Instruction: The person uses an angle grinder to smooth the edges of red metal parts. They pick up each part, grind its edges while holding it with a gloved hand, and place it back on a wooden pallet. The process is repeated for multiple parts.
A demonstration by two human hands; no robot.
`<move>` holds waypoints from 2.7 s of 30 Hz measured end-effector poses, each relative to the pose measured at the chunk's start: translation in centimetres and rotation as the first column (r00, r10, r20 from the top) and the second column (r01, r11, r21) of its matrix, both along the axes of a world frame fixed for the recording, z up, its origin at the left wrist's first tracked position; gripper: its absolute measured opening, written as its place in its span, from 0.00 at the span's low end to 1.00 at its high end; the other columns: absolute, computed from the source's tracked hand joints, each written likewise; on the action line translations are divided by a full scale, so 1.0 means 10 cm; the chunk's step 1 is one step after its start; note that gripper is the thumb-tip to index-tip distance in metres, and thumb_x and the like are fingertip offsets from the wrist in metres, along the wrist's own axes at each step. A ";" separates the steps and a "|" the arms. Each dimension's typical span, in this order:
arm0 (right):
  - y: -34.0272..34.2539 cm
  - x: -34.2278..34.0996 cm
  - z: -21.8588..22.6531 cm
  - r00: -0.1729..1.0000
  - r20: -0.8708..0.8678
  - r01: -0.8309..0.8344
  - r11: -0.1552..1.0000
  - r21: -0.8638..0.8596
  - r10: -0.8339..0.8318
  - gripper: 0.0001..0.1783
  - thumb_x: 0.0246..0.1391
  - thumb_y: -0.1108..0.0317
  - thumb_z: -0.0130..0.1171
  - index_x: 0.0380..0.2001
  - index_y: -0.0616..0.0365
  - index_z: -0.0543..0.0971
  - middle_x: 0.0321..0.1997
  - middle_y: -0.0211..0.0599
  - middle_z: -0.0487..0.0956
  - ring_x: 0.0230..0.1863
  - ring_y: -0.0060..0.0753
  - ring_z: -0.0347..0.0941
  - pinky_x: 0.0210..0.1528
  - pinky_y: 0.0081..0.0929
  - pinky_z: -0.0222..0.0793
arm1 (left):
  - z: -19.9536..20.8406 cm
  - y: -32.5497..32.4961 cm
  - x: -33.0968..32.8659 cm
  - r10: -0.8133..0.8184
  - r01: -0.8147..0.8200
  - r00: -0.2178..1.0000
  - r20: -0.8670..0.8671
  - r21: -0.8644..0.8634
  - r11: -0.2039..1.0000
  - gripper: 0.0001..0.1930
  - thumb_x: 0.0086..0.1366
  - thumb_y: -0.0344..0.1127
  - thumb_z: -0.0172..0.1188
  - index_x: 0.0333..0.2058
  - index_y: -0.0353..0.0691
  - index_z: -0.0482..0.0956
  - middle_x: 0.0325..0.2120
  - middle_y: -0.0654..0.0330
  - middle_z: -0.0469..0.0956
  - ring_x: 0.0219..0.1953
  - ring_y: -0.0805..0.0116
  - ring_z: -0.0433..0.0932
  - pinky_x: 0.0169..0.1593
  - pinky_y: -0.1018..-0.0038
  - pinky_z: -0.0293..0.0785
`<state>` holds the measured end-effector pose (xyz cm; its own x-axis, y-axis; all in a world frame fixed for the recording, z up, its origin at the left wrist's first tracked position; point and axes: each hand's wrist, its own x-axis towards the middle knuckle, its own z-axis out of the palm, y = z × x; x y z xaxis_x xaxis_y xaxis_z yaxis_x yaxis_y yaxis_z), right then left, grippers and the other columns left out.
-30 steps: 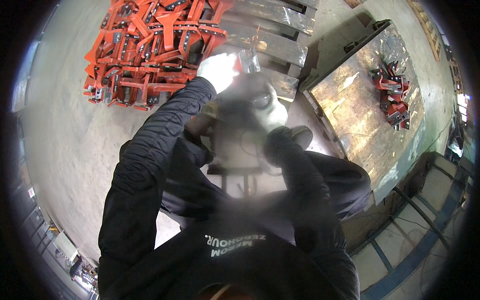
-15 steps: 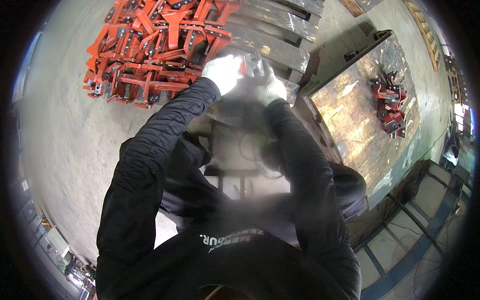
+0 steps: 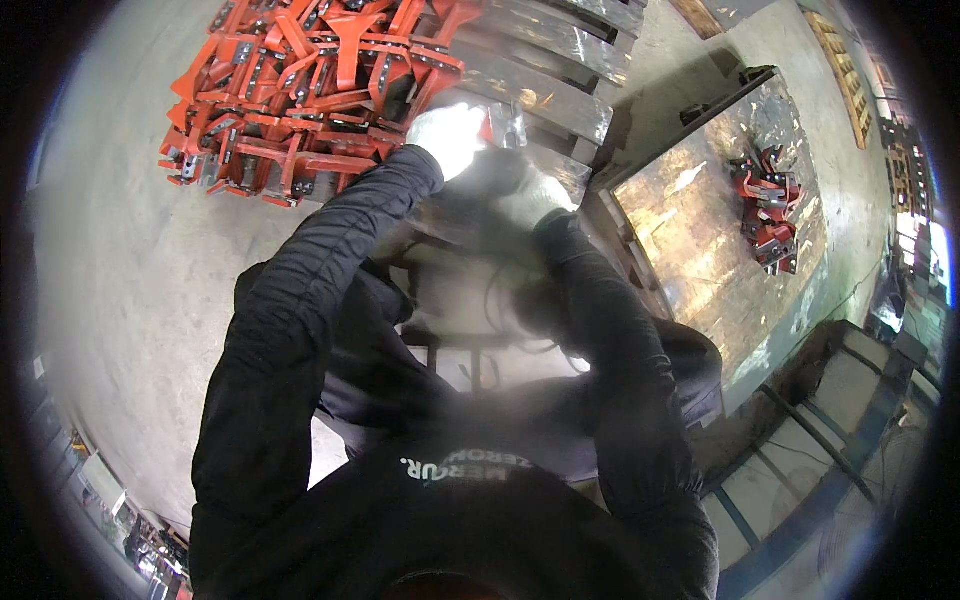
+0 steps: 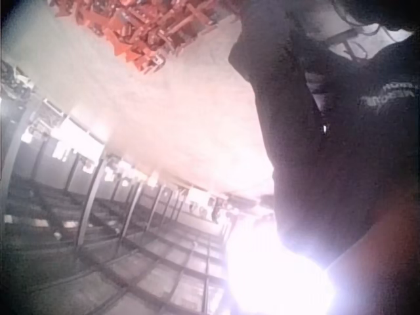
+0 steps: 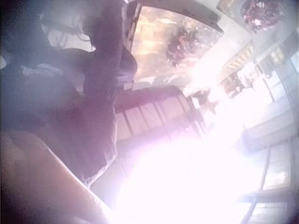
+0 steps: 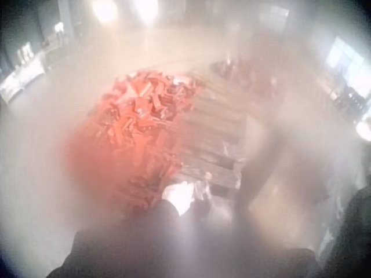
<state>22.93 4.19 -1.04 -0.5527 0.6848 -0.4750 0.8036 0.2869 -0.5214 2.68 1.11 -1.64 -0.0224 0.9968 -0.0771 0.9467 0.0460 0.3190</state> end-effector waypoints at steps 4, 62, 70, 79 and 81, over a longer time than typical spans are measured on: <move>-0.20 0.15 0.01 0.997 -0.042 0.061 0.998 -0.016 -0.061 0.58 0.35 0.50 0.80 0.70 0.56 0.65 0.58 0.52 0.81 0.59 0.50 0.79 0.62 0.36 0.73 | 0.02 -0.03 -0.01 -0.015 0.015 1.000 0.000 -0.006 1.000 0.19 0.66 0.44 0.61 0.52 0.41 0.77 0.43 0.52 0.81 0.45 0.50 0.82 0.47 0.57 0.79; 0.29 0.08 -0.38 0.990 -0.107 0.095 0.992 0.083 -0.086 0.50 0.47 0.62 0.67 0.74 0.49 0.59 0.52 0.52 0.83 0.53 0.49 0.81 0.59 0.37 0.75 | 0.00 -0.03 0.00 -0.008 0.009 1.000 -0.011 0.020 1.000 0.19 0.64 0.41 0.59 0.52 0.41 0.78 0.40 0.51 0.82 0.41 0.51 0.83 0.44 0.57 0.80; -0.02 0.23 -0.20 0.992 -0.089 0.095 0.995 0.042 -0.091 0.52 0.41 0.57 0.74 0.72 0.51 0.64 0.49 0.32 0.87 0.55 0.36 0.81 0.62 0.30 0.72 | -0.03 -0.07 -0.02 -0.015 0.015 1.000 -0.001 0.047 0.999 0.19 0.64 0.43 0.61 0.50 0.41 0.78 0.39 0.52 0.82 0.42 0.50 0.83 0.45 0.56 0.79; 0.38 0.90 0.56 0.625 -0.543 0.571 0.803 -0.171 -0.560 0.49 0.38 0.56 0.81 0.63 0.63 0.71 0.51 0.46 0.83 0.54 0.42 0.79 0.62 0.32 0.71 | 0.09 -0.10 0.06 -0.017 0.017 1.000 -0.009 -0.038 0.999 0.26 0.67 0.47 0.61 0.57 0.37 0.75 0.43 0.48 0.79 0.46 0.49 0.80 0.49 0.58 0.78; 0.47 1.38 0.55 0.644 -0.569 0.557 0.823 -0.108 -0.511 0.40 0.45 0.57 0.78 0.60 0.59 0.74 0.52 0.40 0.82 0.53 0.38 0.79 0.63 0.32 0.71 | -0.03 -0.20 0.16 -0.041 0.041 0.999 0.016 -0.005 0.999 0.28 0.67 0.49 0.61 0.58 0.36 0.74 0.45 0.47 0.79 0.48 0.47 0.80 0.51 0.58 0.77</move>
